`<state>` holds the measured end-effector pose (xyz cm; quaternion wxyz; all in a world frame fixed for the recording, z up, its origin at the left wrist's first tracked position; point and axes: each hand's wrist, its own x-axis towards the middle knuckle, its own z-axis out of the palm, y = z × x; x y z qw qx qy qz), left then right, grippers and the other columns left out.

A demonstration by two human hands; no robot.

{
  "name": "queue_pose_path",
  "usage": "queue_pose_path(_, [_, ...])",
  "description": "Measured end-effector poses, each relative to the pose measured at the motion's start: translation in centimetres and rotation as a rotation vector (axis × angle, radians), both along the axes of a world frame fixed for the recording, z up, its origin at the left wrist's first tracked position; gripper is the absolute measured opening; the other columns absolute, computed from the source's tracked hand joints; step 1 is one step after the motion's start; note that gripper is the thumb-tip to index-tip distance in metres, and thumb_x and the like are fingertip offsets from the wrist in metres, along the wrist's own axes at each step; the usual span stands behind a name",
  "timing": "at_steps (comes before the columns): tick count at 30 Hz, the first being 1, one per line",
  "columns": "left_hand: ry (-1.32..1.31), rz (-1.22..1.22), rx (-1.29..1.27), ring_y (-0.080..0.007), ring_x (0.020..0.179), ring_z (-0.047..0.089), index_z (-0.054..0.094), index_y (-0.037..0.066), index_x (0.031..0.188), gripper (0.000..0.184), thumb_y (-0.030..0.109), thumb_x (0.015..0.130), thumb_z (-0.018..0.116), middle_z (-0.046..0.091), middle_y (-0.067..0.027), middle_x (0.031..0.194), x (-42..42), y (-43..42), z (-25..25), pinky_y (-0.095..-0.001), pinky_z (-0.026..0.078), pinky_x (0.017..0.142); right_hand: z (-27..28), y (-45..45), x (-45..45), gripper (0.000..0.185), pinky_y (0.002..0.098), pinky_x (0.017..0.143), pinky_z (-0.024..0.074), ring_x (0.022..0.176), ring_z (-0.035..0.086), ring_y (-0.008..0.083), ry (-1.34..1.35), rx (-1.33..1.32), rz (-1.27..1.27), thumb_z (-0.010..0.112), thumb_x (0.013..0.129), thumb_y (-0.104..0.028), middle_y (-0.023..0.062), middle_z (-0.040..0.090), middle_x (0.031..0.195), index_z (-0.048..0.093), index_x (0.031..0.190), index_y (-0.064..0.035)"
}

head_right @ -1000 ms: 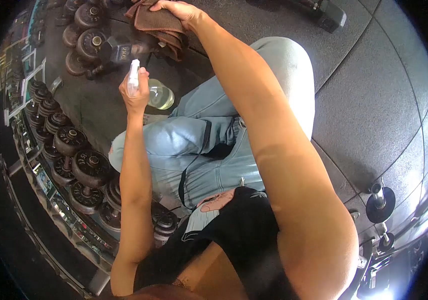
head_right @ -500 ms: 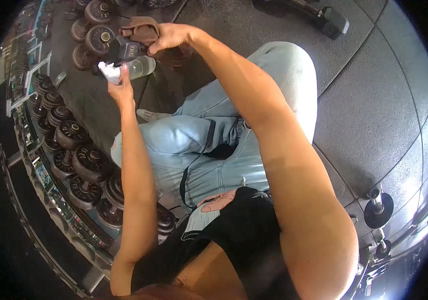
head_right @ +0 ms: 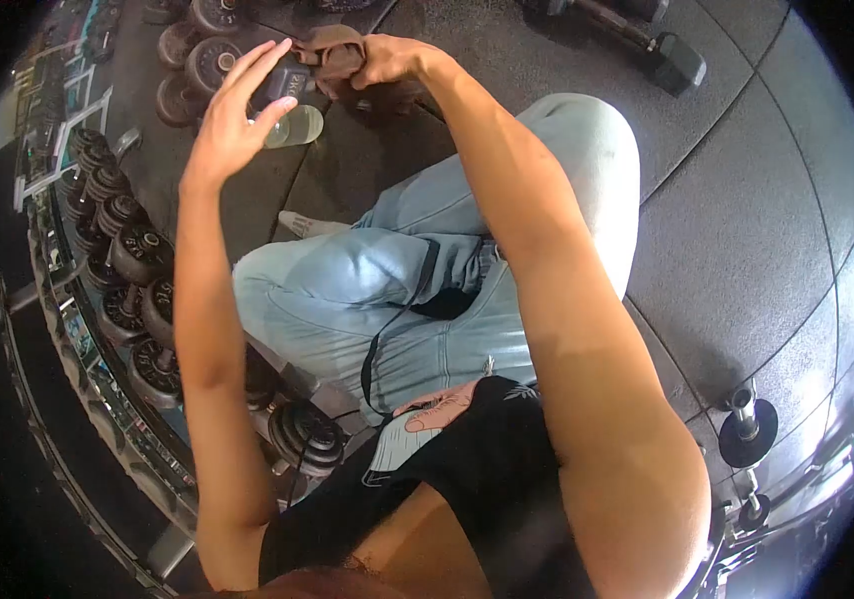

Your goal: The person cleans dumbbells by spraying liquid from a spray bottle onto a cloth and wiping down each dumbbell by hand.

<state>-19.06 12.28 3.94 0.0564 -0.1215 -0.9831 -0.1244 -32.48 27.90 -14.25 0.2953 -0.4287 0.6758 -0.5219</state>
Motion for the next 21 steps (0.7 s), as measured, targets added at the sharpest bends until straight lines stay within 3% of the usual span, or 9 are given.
queue_pose_path(4, [-0.121,0.047,0.025,-0.0333,0.12,0.056,0.053,0.012,0.138,0.055,0.032,0.089,0.069,0.058,-0.0159,0.13,-1.9,-1.8,-0.1,-0.0395,0.042,0.103,1.3,1.3,-1.9,0.05,0.0363,0.089,0.0508,0.103,0.066,0.028,0.238,0.397,0.177,0.074,0.071,-0.013,0.0166,0.069,0.109,0.064,0.12,-0.0075])
queue_pose_path(5, [-0.119,0.096,0.029,-0.0336,0.117,0.058,0.054,0.011,0.137,0.055,0.034,0.089,0.07,0.06,-0.0164,0.127,-2.1,-2.3,-0.2,-0.0396,0.044,0.1,1.5,2.2,-1.3,0.053,0.0373,0.089,0.0508,0.104,0.065,0.0299,0.139,0.172,0.179,0.076,0.071,-0.013,0.0182,0.067,0.111,0.061,0.122,-0.0067])
queue_pose_path(6, [-0.119,0.148,0.036,-0.034,0.114,0.06,0.055,0.01,0.135,0.056,0.037,0.088,0.07,0.062,-0.0168,0.123,-2.1,-2.6,-0.5,-0.0397,0.046,0.098,1.5,1.4,-0.3,0.053,0.0373,0.089,0.0508,0.104,0.065,0.0299,0.135,0.174,0.175,0.076,0.071,-0.013,0.0182,0.067,0.111,0.061,0.122,-0.0067])
queue_pose_path(8, [-0.081,0.159,0.023,-0.0342,0.112,0.061,0.056,0.009,0.134,0.056,0.038,0.088,0.07,0.063,-0.0178,0.121,-2.2,-2.6,-0.9,-0.0398,0.047,0.096,0.7,-2.6,2.4,0.053,0.0379,0.089,0.0511,0.104,0.065,0.0306,0.141,-0.219,-0.035,0.079,0.071,-0.018,0.0175,0.067,0.112,0.06,0.12,-0.0048])
queue_pose_path(10, [-0.046,0.178,0.003,-0.0345,0.11,0.062,0.057,0.009,0.133,0.056,0.039,0.087,0.071,0.064,-0.0187,0.119,-2.0,-2.4,-1.2,-0.0399,0.048,0.094,1.2,-5.3,4.9,0.055,0.0396,0.089,0.0514,0.103,0.065,0.0326,0.152,-0.356,-0.336,0.08,0.073,-0.024,0.0165,0.067,0.109,0.058,0.119,-0.0032])
queue_pose_path(11, [-0.037,0.184,-0.004,-0.0348,0.11,0.062,0.058,0.008,0.132,0.056,0.039,0.087,0.071,0.064,-0.0196,0.119,-2.0,-2.1,-1.3,-0.04,0.048,0.094,1.7,-5.3,5.7,0.062,0.045,0.088,0.0499,0.102,0.061,0.0414,0.123,-0.472,-0.414,0.082,0.067,-0.031,0.022,0.065,0.105,0.056,0.116,-0.0023])
queue_pose_path(18, [-0.02,0.143,-0.026,-0.0357,0.112,0.061,0.058,0.006,0.131,0.055,0.037,0.087,0.071,0.062,-0.0205,0.123,-2.3,0.8,-0.9,-0.0399,0.048,0.093,0.1,-6.4,5.4,0.059,0.0465,0.082,0.0513,0.095,0.063,0.0397,0.253,-0.171,-0.502,0.08,0.068,-0.033,0.0186,0.067,0.099,0.057,0.115,-0.0059])
queue_pose_path(20, [-0.039,0.124,0.003,-0.0342,0.113,0.061,0.058,0.005,0.131,0.054,0.034,0.088,0.071,0.063,-0.0197,0.122,-1.9,0.2,-0.6,-0.0391,0.047,0.095,-0.3,-7.1,4.9,0.054,0.0451,0.079,0.0529,0.091,0.065,0.0383,0.298,-0.219,-0.591,0.082,0.065,-0.036,0.0189,0.069,0.096,0.064,0.107,-0.0064])
queue_pose_path(21, [-0.102,0.138,0.065,-0.0332,0.114,0.06,0.058,0.005,0.131,0.053,0.032,0.087,0.071,0.063,-0.0192,0.122,-1.6,0.0,-0.2,-0.0389,0.046,0.097,-0.5,-7.3,3.8,0.049,0.0431,0.076,0.054,0.088,0.067,0.0352,0.185,-0.213,-0.392,0.083,0.064,-0.033,0.0176,0.071,0.094,0.067,0.102,-0.0061])
